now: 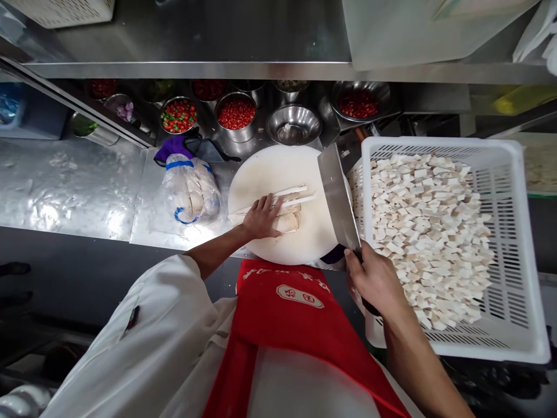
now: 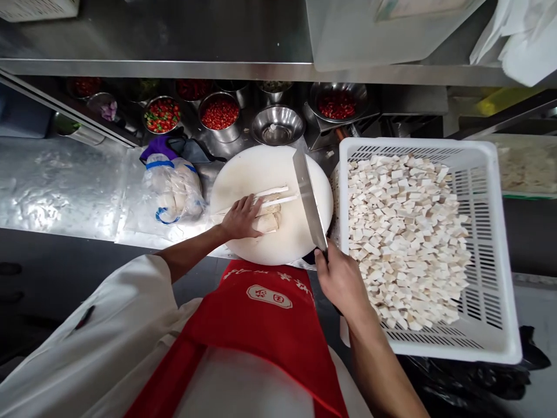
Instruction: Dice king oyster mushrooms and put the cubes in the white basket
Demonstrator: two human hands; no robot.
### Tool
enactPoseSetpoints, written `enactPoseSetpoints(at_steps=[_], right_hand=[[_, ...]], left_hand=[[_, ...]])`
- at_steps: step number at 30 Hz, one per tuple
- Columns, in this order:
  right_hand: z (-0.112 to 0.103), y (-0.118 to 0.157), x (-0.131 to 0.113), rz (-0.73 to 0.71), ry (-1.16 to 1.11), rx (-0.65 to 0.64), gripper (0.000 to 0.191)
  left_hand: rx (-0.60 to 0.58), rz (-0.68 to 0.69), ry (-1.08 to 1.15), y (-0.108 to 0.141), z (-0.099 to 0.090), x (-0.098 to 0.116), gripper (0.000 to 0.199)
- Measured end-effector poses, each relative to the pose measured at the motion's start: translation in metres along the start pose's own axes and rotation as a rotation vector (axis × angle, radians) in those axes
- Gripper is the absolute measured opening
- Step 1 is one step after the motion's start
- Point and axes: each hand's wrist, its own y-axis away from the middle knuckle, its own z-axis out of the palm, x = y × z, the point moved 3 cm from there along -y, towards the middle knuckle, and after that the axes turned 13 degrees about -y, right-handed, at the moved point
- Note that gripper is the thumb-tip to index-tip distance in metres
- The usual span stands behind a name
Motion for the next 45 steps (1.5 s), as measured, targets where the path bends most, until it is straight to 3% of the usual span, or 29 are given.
enactPoseSetpoints(at_steps=[3,6,10,17,20,24,31,35,38,45], right_hand=[[0.011,-0.008,0.004,0.020,0.038,-0.081,0.033],[0.035,-0.034,0.008,0.031,0.097,-0.187,0.029],[0.058,-0.063,0.011,0.065,0.159,-0.201,0.029],[0.029,-0.031,0.005,0.006,0.101,-0.136,0.032],[0.038,-0.031,-0.001,0.022,0.115,-0.212,0.029],[0.060,-0.054,-0.009,0.062,0.172,-0.237,0.028],[0.034,-0.034,-0.011,0.005,0.118,-0.168,0.030],[0.059,-0.043,-0.015,0.055,0.176,-0.276,0.026],[0.074,-0.057,-0.019,0.072,0.196,-0.267,0.026],[0.037,-0.018,-0.028,0.034,0.168,-0.226,0.029]], left_hand=[[0.006,0.008,-0.011,0.000,-0.002,0.000,0.122],[0.002,0.011,-0.023,0.000,-0.003,0.001,0.122],[-0.017,0.005,-0.035,0.001,-0.005,0.001,0.121],[-0.037,-0.003,-0.007,0.000,-0.008,0.001,0.121],[-0.051,-0.006,0.010,0.000,-0.008,0.001,0.121],[-0.069,-0.004,0.006,0.000,-0.009,0.001,0.121],[-0.072,-0.012,0.030,-0.001,-0.008,0.001,0.120],[-0.073,-0.015,0.062,-0.001,-0.007,0.001,0.119],[-0.063,-0.022,0.077,-0.001,-0.006,0.001,0.119],[-0.069,-0.050,0.110,-0.001,-0.001,0.002,0.120]])
